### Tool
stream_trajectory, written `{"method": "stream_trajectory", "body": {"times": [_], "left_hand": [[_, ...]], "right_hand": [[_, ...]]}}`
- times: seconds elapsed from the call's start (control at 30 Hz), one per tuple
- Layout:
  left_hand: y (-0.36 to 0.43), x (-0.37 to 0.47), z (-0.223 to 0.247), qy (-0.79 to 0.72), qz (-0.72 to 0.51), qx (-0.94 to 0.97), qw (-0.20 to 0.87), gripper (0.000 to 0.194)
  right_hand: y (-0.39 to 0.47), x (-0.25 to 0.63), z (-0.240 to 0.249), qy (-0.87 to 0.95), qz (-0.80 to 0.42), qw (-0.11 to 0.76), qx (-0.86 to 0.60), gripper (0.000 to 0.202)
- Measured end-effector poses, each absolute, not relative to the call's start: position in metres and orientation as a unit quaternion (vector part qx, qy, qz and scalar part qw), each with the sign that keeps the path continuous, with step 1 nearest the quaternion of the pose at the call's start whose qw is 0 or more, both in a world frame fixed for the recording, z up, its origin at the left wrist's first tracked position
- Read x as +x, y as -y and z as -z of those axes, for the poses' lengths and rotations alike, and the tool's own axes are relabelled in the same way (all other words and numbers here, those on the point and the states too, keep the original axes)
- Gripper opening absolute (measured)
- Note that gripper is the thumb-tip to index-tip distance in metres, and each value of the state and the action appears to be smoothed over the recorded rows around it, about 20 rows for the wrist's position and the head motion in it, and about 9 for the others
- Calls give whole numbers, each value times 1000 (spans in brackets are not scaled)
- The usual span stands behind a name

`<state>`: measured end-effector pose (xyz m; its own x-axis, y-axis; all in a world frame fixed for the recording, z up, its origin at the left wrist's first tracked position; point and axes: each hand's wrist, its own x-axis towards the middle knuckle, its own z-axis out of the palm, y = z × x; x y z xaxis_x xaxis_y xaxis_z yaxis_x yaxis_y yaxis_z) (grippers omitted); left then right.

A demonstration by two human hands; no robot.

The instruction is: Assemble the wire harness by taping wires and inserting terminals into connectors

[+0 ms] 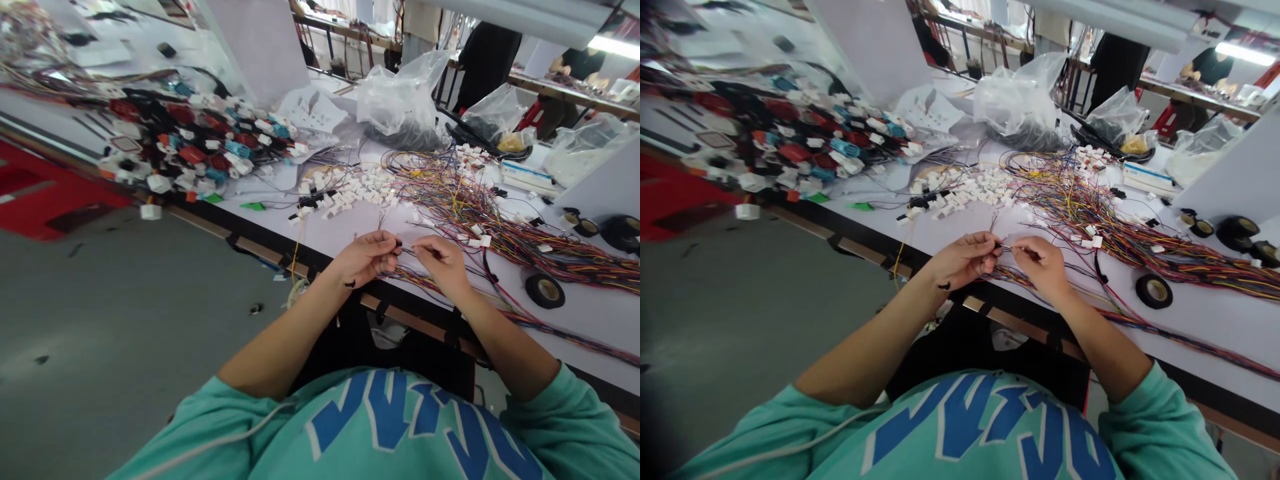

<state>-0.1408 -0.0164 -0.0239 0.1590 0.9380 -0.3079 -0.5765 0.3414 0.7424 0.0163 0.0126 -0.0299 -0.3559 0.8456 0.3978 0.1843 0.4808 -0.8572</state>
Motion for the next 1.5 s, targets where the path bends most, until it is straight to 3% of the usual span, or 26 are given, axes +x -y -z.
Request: {"method": "stream_trajectory", "body": {"times": [0.2, 0.43, 0.67, 0.87, 1.5], "left_hand": [[18, -141, 26, -351, -524, 262, 730, 11], [21, -141, 29, -377, -529, 326, 687, 33], [23, -135, 34, -410, -524, 402, 629, 28], [18, -139, 34, -438, -496, 429, 615, 24], [20, -137, 35, -430, -514, 403, 623, 29]], "right_hand": [[-10, 16, 32, 766, -300, 451, -346, 12], [-10, 17, 35, 822, -200, 425, -321, 15], [-8, 16, 37, 860, -148, 335, -356, 16], [-15, 16, 30, 859, -206, 279, -378, 14], [-16, 15, 24, 818, -310, 302, -379, 12]]}}
